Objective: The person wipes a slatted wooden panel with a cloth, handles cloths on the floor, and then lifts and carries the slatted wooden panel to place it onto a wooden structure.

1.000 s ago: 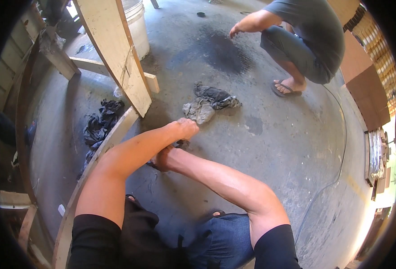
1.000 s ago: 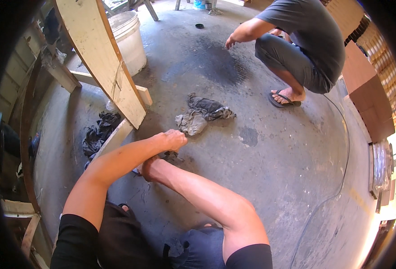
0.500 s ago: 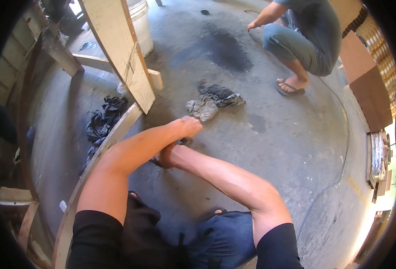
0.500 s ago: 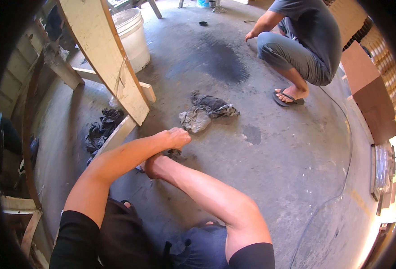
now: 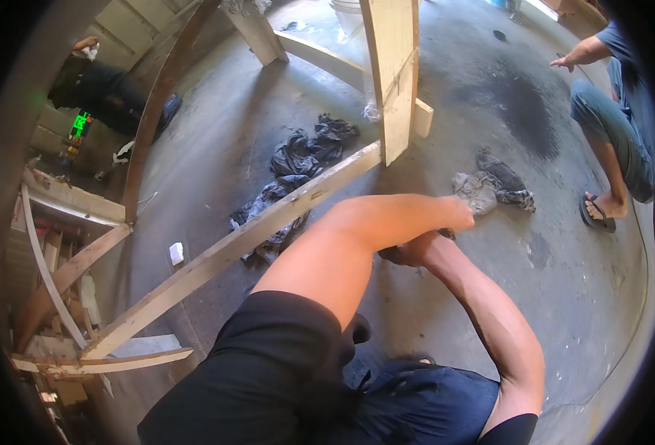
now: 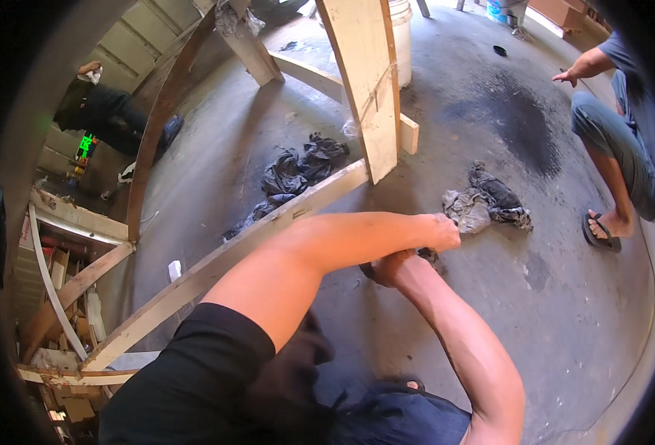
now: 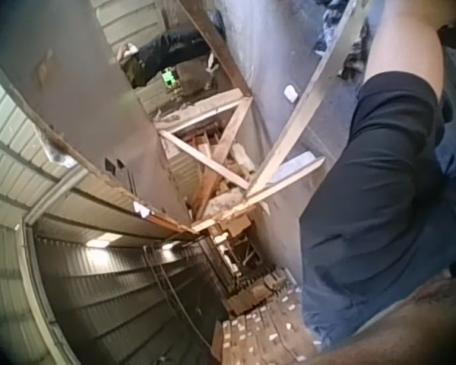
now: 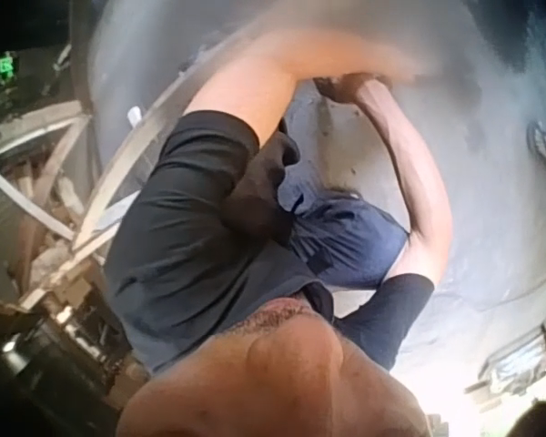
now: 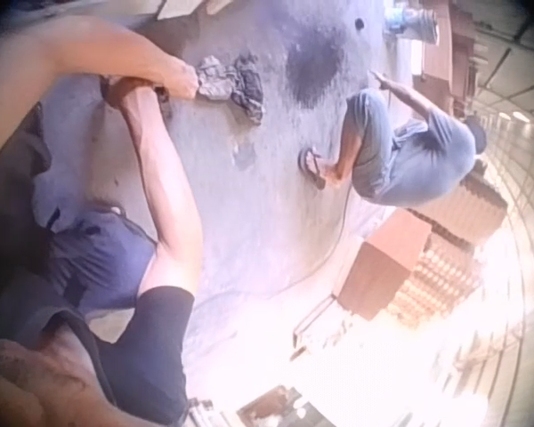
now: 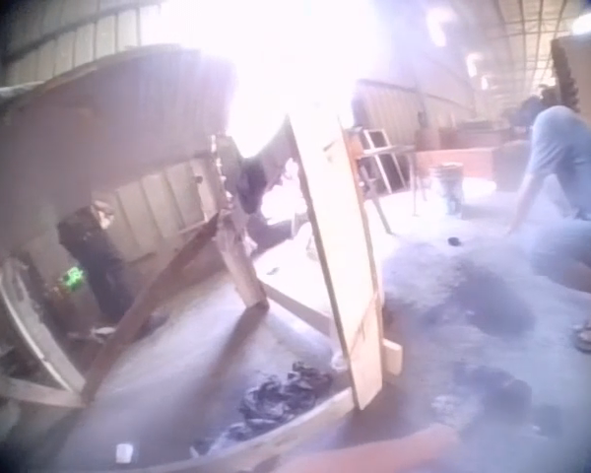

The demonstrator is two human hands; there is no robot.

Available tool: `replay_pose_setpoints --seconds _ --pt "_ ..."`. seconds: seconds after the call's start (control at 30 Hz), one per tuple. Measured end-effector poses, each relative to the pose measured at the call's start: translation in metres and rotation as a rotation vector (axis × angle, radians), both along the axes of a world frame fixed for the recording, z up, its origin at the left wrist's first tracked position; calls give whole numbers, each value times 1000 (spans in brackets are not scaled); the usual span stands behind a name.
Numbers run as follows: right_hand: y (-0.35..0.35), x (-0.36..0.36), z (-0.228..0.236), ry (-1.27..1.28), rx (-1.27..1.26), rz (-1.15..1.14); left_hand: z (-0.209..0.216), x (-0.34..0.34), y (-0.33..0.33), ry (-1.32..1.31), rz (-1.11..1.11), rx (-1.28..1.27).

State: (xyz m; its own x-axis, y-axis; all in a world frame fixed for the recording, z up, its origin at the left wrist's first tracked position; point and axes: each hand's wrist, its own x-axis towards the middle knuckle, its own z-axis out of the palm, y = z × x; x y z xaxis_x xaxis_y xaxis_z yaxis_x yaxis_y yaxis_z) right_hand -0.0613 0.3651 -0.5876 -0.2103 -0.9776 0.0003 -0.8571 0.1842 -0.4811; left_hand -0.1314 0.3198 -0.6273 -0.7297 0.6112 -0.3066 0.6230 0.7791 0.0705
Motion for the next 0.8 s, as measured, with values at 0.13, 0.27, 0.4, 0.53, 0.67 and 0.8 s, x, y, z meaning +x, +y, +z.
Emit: replay_pose_setpoints --seconds 0.13,0.27,0.4,0.53,0.67,0.8 --pt "-10 -1 15 -18 -51 67 -11 -2 -4 43 7 12" --pt "0 -6 15 -27 -128 89 -13 -6 9 47 -36 8" --pt "-7 0 28 -60 -119 146 -22 -9 5 19 -3 4" --pt "-9 -5 39 -112 -156 23 2 -26 9 75 65 148" --pt "5 -9 41 -149 -267 50 46 -42 32 -52 285 478" --pt "38 -27 0 226 329 89 85 -27 85 -140 156 1036"
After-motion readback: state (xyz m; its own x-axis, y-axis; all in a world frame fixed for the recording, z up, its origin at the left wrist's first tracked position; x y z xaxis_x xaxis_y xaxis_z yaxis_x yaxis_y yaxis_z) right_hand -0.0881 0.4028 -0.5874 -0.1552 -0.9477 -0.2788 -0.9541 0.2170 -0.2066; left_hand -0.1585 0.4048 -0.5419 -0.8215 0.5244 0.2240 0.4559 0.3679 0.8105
